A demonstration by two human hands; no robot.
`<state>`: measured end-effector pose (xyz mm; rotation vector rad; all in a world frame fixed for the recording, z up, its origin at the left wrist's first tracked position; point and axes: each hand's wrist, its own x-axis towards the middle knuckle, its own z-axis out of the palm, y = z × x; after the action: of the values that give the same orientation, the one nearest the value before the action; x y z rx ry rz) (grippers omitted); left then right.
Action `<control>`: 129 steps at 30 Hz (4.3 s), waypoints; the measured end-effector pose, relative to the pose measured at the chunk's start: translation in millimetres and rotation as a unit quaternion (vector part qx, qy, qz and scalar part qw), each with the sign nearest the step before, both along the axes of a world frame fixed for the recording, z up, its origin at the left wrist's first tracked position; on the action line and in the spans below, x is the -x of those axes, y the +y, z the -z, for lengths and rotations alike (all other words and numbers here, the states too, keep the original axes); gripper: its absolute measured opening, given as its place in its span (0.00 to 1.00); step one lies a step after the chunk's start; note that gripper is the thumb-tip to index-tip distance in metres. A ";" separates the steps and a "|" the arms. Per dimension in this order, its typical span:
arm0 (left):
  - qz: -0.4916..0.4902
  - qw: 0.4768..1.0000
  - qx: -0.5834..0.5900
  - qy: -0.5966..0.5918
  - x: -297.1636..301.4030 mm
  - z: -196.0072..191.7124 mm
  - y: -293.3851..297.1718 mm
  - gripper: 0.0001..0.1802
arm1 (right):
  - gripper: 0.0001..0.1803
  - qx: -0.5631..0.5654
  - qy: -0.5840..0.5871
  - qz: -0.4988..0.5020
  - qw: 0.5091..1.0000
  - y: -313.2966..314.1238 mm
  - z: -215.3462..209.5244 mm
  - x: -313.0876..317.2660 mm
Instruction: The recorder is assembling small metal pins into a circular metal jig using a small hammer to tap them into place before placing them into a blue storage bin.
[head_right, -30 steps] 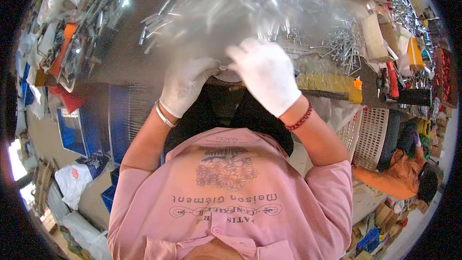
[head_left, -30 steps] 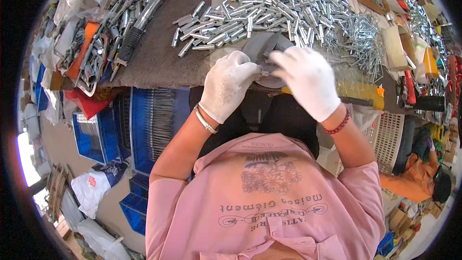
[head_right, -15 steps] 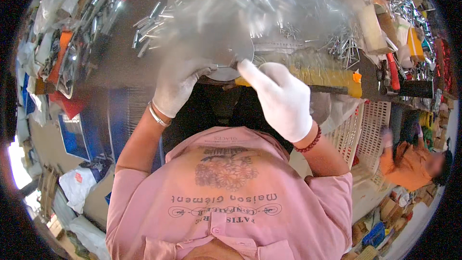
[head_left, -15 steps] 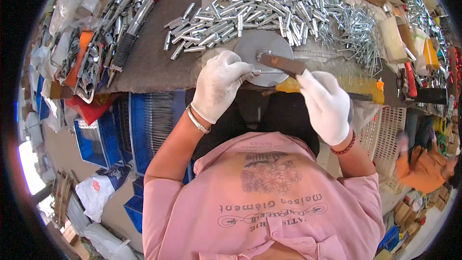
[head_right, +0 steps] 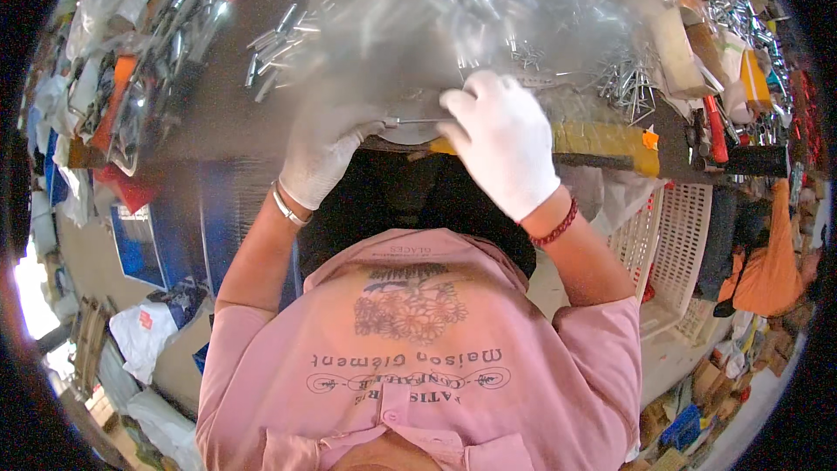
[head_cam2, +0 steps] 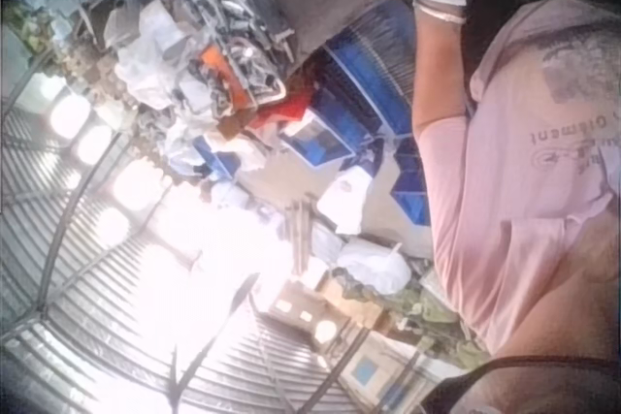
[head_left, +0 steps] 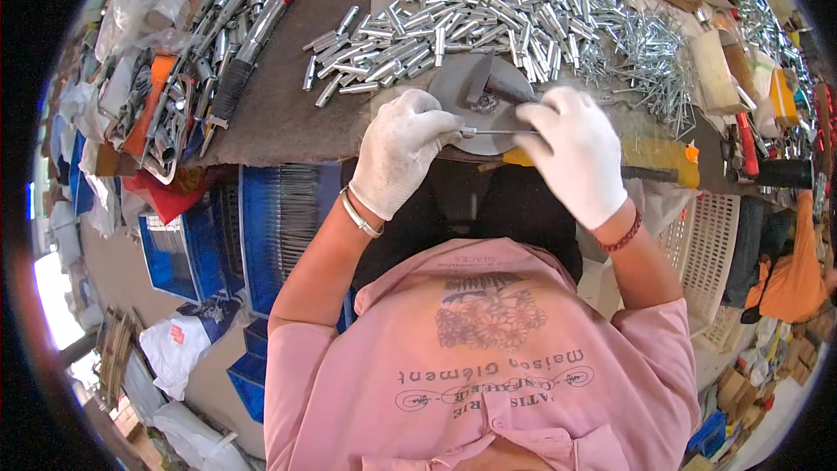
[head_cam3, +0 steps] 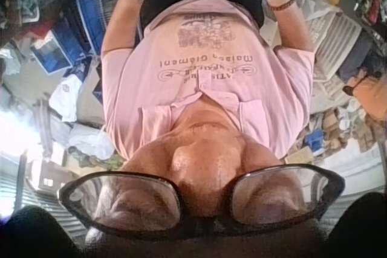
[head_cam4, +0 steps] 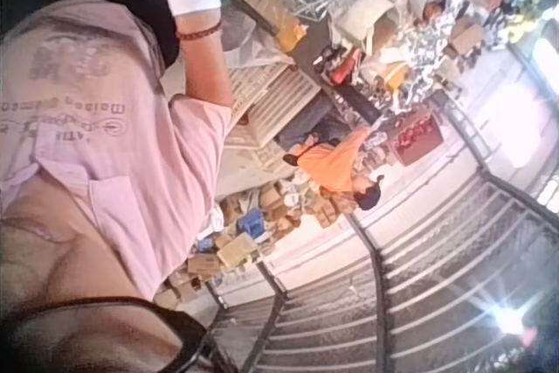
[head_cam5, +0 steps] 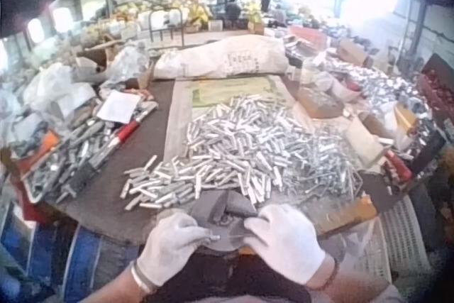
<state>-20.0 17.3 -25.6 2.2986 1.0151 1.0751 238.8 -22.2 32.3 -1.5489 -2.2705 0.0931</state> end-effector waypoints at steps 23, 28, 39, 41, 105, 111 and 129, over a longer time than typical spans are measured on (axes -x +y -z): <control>-0.169 0.810 0.485 -0.284 -12.8 -21.6 -71.6 0.35 | 0.12 0.539 0.421 0.077 0.726 -50.1 11.8 54.2; -0.201 0.777 0.472 -0.364 7.6 -22.3 -84.3 0.35 | 0.13 0.425 0.316 -0.004 0.848 -54.5 18.8 81.1; -0.604 0.691 0.298 -0.264 214.7 139.5 -209.6 0.28 | 0.28 0.319 0.402 0.001 0.858 -15.3 17.8 39.8; -0.696 0.617 0.281 -0.238 246.7 175.2 -247.0 0.26 | 0.27 0.319 0.437 0.029 0.841 -13.6 19.3 40.8; -0.035 0.992 0.022 0.117 -11.3 -47.9 -12.2 0.07 | 0.10 -0.008 0.117 -0.030 0.993 -3.4 -0.8 -41.2; -0.030 0.995 0.057 0.077 -11.3 -39.7 7.8 0.04 | 0.04 0.015 0.125 -0.040 0.991 10.3 10.0 -13.2; -0.043 0.990 0.118 0.058 -8.8 -23.1 -5.2 0.06 | 0.03 0.019 0.057 -0.092 0.994 16.1 21.9 3.8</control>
<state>-11.2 12.1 -2.5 2.1623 1.2248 0.8121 235.1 -6.1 10.4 -1.3151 -2.3277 0.2699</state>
